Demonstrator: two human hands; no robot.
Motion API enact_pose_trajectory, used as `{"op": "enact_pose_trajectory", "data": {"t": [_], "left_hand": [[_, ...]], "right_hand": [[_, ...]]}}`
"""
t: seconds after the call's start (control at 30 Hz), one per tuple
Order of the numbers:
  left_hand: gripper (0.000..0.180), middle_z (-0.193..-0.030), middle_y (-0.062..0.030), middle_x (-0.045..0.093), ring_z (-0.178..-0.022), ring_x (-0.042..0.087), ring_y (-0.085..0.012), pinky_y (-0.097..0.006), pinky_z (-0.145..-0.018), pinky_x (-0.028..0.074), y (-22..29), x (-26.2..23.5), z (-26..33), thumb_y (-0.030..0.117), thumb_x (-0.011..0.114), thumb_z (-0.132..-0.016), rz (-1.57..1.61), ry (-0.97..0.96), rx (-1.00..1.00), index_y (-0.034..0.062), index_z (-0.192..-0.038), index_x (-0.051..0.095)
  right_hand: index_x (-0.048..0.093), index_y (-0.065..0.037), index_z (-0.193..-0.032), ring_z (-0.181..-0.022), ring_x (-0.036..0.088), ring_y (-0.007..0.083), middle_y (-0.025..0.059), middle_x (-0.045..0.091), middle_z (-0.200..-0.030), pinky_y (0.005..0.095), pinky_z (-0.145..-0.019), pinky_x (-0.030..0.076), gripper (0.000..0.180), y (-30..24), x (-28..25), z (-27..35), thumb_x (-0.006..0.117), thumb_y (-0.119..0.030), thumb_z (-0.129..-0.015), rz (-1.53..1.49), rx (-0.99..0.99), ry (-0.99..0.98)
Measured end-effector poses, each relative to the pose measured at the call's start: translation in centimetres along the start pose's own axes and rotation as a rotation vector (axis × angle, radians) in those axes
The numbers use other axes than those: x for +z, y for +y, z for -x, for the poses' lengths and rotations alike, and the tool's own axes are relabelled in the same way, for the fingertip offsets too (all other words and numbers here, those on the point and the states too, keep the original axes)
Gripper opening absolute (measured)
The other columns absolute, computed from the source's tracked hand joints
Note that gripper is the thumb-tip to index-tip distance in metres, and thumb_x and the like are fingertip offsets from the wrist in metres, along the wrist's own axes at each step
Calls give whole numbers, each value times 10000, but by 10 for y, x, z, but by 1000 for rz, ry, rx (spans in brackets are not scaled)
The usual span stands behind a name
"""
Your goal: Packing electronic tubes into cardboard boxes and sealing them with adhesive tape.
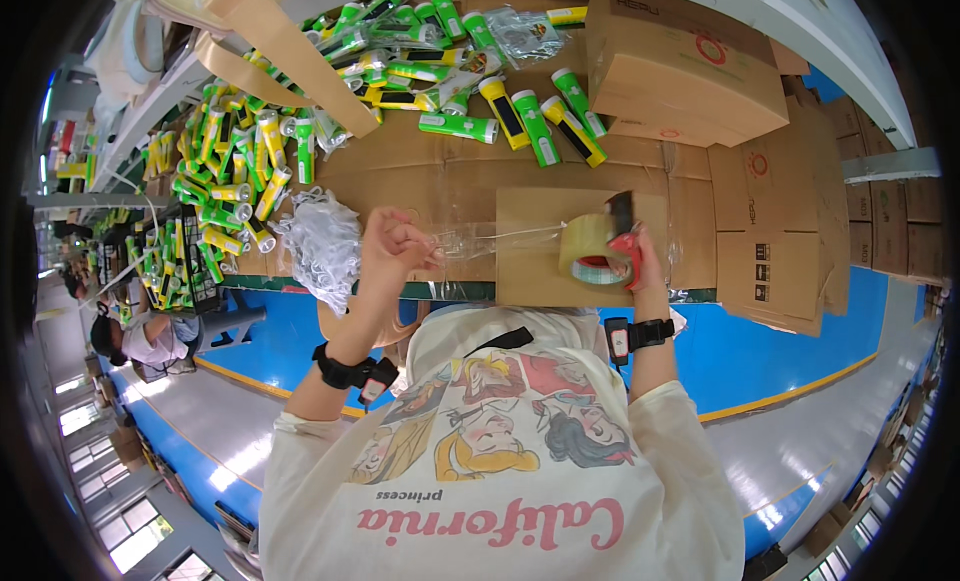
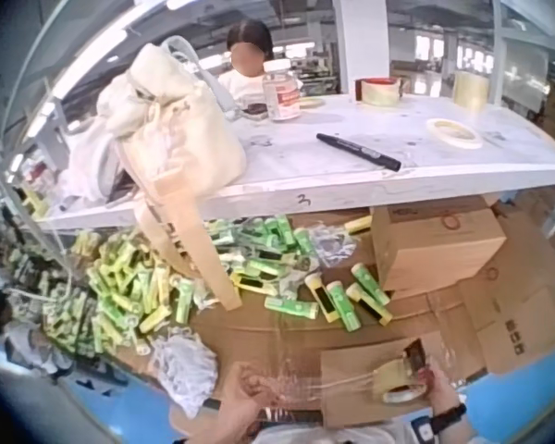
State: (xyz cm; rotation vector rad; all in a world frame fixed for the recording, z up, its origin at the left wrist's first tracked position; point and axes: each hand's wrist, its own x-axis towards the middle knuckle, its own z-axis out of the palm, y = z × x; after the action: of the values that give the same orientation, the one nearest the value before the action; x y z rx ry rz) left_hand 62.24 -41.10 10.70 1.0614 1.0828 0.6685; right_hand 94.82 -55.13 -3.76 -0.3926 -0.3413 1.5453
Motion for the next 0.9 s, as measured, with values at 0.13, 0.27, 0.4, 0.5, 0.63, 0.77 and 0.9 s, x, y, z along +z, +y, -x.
{"op": "enact_pose_trajectory", "data": {"t": [0.13, 0.27, 0.4, 0.5, 0.63, 0.77, 0.9], "left_hand": [[475, -777, -104, 577, -667, 624, -171, -276, -574, 538, 8, -16, 5, -91, 572, -756, -27, 77, -7, 20, -1138, 312], [538, -760, -95, 569, -636, 604, -152, -266, -572, 532, 3, -17, 1, -96, 576, -754, 3, 100, -36, 14, -1190, 281], [536, -725, -67, 562, -608, 578, -121, -247, -576, 523, 8, -41, -4, -85, 582, -769, -36, 171, 162, 15, -1211, 297], [513, -709, -47, 556, -607, 570, -102, -235, -567, 515, 20, -55, 3, -77, 588, -774, -118, 173, 200, 25, -1208, 335], [571, -702, -28, 531, -637, 548, -79, -218, -564, 487, 14, -51, 1, -46, 644, -744, -167, 136, 136, 33, -1219, 337], [528, -703, -1, 493, -638, 465, -57, -194, -562, 398, -25, -50, -14, 98, 738, -708, -347, 139, 235, 44, -1147, 449], [325, -673, 17, 448, -594, 396, -56, -203, -533, 332, -40, -39, -19, 206, 738, -722, -427, 15, 120, 34, -949, 580]], "right_hand": [[456, -16, -1127, -791, 594, 154, 111, 569, -997, 278, -675, 508, 486, 0, 23, -5, 475, -447, -903, 557, 115, 517], [491, -14, -1085, -825, 594, 153, 116, 586, -1056, 285, -714, 518, 413, -4, 37, -11, 554, -370, -886, 498, 147, 415], [555, 5, -1022, -813, 594, 141, 101, 619, -975, 294, -732, 507, 345, -16, 41, -14, 603, -297, -862, 582, 132, 269], [610, 34, -970, -770, 590, 114, 72, 637, -880, 268, -692, 493, 323, -31, 63, -19, 638, -258, -833, 793, 329, 241], [641, 46, -954, -731, 572, 83, 53, 644, -847, 233, -640, 475, 320, -42, 63, -18, 665, -241, -815, 856, 312, 266], [649, 44, -912, -713, 555, 68, 25, 638, -795, 223, -632, 469, 280, -48, 94, -23, 667, -219, -816, 1091, 373, 253], [650, 34, -864, -685, 548, 58, 23, 627, -746, 223, -595, 453, 252, -50, 116, -27, 674, -212, -810, 1200, 378, 231]]}}
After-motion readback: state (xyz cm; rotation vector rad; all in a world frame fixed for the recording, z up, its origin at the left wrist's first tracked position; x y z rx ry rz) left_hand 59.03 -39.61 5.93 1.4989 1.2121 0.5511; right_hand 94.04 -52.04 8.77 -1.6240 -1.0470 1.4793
